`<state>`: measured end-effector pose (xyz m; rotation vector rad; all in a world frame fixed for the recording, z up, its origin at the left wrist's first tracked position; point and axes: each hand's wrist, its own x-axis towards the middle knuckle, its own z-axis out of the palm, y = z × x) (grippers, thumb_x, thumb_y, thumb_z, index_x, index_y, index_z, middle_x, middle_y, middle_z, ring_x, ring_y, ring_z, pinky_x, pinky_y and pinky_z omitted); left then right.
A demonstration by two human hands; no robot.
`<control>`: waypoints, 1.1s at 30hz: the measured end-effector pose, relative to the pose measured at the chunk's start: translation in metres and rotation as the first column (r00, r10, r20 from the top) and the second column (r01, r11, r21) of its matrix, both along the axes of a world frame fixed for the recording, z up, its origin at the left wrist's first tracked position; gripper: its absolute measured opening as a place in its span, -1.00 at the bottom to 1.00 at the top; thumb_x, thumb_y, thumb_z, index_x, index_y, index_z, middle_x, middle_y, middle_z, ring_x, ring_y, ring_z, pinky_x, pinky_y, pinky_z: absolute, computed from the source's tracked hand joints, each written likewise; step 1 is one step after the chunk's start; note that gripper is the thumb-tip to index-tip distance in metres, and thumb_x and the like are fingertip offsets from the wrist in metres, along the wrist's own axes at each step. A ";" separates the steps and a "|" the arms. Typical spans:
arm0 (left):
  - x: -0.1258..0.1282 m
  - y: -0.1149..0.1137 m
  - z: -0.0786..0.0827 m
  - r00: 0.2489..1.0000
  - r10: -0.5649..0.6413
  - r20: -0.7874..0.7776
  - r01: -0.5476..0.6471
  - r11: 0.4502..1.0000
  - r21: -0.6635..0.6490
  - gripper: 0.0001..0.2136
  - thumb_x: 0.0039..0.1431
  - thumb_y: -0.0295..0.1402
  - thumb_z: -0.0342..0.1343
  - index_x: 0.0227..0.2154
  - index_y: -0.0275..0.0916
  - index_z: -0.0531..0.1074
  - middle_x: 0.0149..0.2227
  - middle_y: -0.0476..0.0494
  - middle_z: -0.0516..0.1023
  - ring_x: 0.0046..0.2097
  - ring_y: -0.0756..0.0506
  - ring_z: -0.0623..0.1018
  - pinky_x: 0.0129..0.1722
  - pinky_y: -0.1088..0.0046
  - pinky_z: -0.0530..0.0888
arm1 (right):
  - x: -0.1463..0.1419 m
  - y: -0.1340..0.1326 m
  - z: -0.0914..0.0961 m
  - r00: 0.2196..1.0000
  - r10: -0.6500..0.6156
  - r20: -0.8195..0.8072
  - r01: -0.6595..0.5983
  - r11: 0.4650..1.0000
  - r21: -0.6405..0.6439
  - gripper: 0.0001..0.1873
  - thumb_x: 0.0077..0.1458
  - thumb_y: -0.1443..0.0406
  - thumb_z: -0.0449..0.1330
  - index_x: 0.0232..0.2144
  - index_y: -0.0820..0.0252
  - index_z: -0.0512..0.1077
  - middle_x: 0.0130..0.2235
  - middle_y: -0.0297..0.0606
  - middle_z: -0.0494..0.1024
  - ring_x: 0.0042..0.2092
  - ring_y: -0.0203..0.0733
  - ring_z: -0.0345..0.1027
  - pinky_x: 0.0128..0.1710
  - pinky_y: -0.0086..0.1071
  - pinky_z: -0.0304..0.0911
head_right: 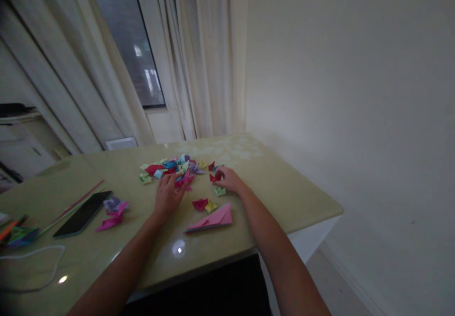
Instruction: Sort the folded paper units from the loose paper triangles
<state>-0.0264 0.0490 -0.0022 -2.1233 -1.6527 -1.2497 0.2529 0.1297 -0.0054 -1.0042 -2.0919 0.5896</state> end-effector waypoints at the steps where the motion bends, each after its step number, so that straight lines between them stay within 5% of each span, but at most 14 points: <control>1: -0.004 0.001 -0.002 0.999 0.043 -0.022 -0.044 0.999 -0.012 -0.69 0.30 -0.15 0.18 0.02 -0.13 0.50 0.00 -0.30 0.57 0.07 -0.34 0.51 0.11 0.06 0.44 | -0.001 0.000 -0.001 1.000 0.007 0.001 -0.007 1.000 -0.010 -0.69 0.00 0.22 0.48 -0.26 0.17 0.48 -0.34 -0.38 0.53 -0.39 -0.28 0.25 -0.34 -0.43 0.15; 7: -0.017 0.009 -0.010 0.993 -0.075 0.092 0.093 0.974 -0.206 -0.82 0.26 -0.36 0.09 -0.14 -0.17 0.54 -0.15 -0.27 0.61 -0.08 -0.29 0.57 0.00 0.07 0.49 | -0.003 0.001 -0.003 1.000 0.012 0.003 -0.012 1.000 -0.011 -0.75 -0.01 0.32 0.45 -0.28 0.18 0.48 -0.33 -0.36 0.52 -0.38 -0.29 0.25 -0.36 -0.44 0.15; 14: -0.014 0.012 -0.008 0.959 -0.183 0.216 0.226 0.955 -0.195 -0.85 0.27 -0.34 0.08 -0.16 -0.18 0.50 -0.21 -0.15 0.67 -0.19 -0.16 0.65 -0.13 0.26 0.59 | -0.004 0.001 -0.001 0.999 0.035 0.034 -0.036 0.999 0.028 -0.73 -0.04 0.53 0.31 -0.27 0.17 0.52 -0.25 -0.33 0.49 -0.33 -0.27 0.28 -0.28 -0.42 0.21; 24: -0.005 0.007 -0.003 0.900 -0.282 0.333 0.314 0.948 -0.045 -0.86 0.30 -0.31 0.11 -0.16 -0.17 0.53 -0.11 -0.16 0.54 -0.14 -0.12 0.64 -0.04 0.25 0.62 | -0.006 -0.003 0.005 0.984 0.115 0.135 -0.126 0.989 0.079 -0.55 0.03 0.60 0.21 -0.10 0.14 0.61 -0.14 -0.21 0.55 -0.16 -0.16 0.45 -0.08 -0.33 0.34; 33: -0.001 0.005 -0.007 0.919 -0.271 0.286 0.309 0.946 -0.096 -0.83 0.34 -0.32 0.08 -0.12 -0.19 0.52 -0.15 -0.17 0.61 -0.21 -0.10 0.61 -0.15 0.32 0.59 | -0.004 -0.004 0.007 0.980 0.187 0.070 -0.177 0.975 -0.133 -0.51 0.03 0.52 0.09 -0.12 0.16 0.70 -0.13 -0.20 0.73 -0.12 -0.10 0.57 -0.05 -0.28 0.42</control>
